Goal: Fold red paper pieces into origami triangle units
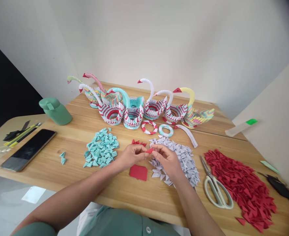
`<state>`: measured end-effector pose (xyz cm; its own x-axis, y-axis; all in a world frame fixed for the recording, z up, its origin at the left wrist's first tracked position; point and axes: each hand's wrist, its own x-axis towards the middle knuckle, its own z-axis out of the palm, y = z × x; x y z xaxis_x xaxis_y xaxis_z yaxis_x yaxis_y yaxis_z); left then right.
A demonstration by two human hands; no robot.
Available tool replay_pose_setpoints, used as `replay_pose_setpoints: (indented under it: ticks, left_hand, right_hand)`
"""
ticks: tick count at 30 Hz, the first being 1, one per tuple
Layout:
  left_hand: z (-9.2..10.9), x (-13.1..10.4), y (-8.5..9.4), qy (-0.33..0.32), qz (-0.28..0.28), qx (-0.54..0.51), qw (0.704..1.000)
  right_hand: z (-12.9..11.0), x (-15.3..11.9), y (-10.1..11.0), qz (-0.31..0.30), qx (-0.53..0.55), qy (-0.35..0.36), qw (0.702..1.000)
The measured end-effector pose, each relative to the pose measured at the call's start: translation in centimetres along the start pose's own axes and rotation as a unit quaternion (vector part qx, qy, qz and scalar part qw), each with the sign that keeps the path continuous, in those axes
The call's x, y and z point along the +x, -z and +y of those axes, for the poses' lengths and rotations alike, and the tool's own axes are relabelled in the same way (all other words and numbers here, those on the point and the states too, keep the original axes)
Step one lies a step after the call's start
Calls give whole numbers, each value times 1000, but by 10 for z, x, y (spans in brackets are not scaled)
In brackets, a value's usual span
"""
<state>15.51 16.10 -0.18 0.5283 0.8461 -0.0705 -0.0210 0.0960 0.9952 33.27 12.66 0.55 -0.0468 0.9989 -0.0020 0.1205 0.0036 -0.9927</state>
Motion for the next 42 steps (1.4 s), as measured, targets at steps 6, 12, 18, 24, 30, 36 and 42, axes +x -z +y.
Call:
replay_pose_setpoints:
  ticks: [6,12,18,24,30,36,42]
  left_hand:
    - [1,-1,0,-13,-7,8,1000]
    - [3,-2,1,-7,-23,7,1000]
    - [4,-2,3,-1,-33,-12,999]
    - [4,-3,0,-27,-21,41,999]
    - [5,-4,2,-72,4,115,991]
    - [9,-5,7,-52,-48,60,996]
    - [13,-5,9,-10,-94,2,996]
  right_hand:
    - [0,0,-1,-23,-20,0,1000]
    - [0,-1,0,-18,-51,8,998]
    - [0,-2,0,-20,-76,26,997]
    - [-3,-3,-1,-5,-123,56,991]
    - [-7,-4,-4,-9,-141,78,987]
    - [-5,-4,-2,-18,-94,32,995]
    - [-6,-2,2,-23,6,-25,999]
